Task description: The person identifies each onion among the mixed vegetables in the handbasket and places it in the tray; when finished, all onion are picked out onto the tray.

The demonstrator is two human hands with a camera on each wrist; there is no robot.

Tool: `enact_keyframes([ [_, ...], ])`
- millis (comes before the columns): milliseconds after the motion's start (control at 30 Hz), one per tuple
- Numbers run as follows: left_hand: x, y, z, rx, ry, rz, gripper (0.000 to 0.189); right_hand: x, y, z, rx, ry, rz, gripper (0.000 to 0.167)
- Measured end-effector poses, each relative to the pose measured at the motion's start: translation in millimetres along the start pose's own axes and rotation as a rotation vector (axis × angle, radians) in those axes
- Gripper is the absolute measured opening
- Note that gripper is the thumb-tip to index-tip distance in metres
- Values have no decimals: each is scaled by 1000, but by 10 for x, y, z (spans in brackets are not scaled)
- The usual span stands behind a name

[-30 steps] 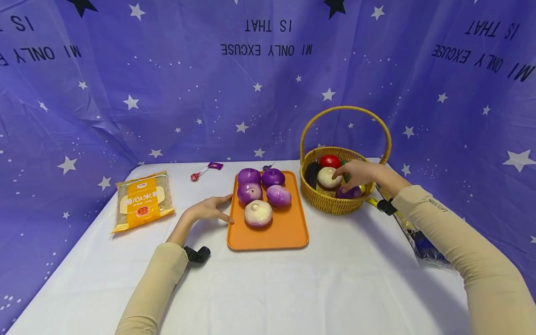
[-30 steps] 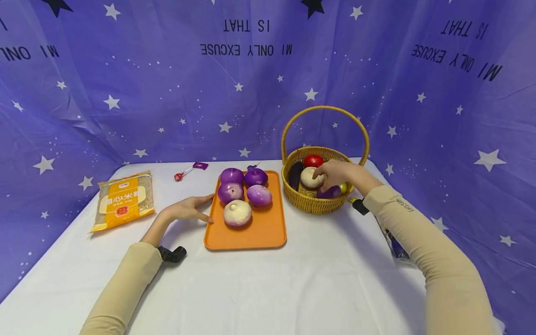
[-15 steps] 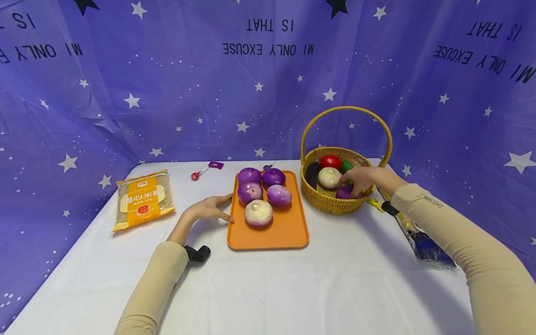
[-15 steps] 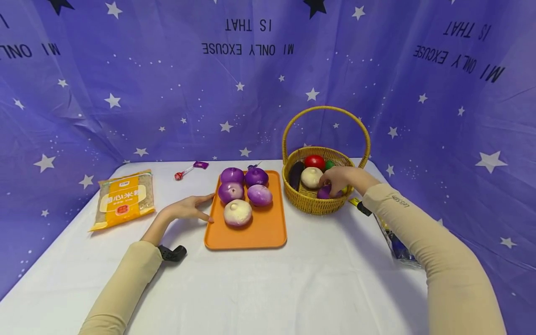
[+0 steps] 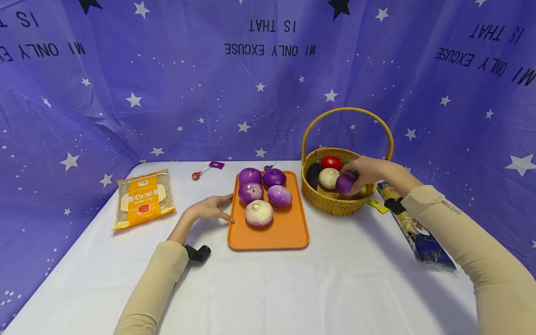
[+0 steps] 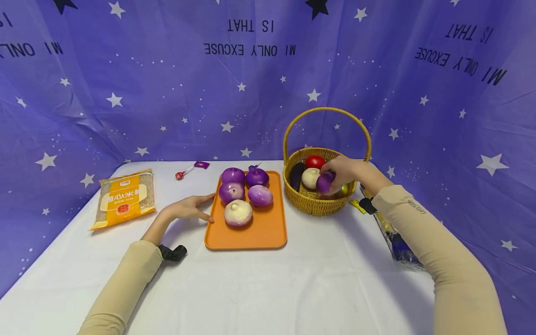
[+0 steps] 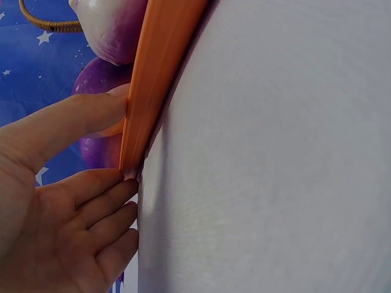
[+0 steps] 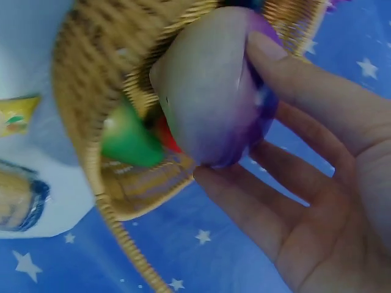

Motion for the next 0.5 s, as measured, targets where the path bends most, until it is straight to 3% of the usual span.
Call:
enact_keyframes([
  [233,-3,9,3,7,-2,3,97,-79,153,-261,-15,71,296,57],
  [500,13,6,0,-1,-3,-3,97,-7,-47,-618,10,220,596,60],
])
Point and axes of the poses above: each hand's wrist, its own x-axis towards the middle knuckle, its own y-axis out of the back of the hand, z = x × y, the point moved 5 cm from there along x, towards the middle knuckle, and after that the axes turned 15 degrees about y, right-handed, at the moved point
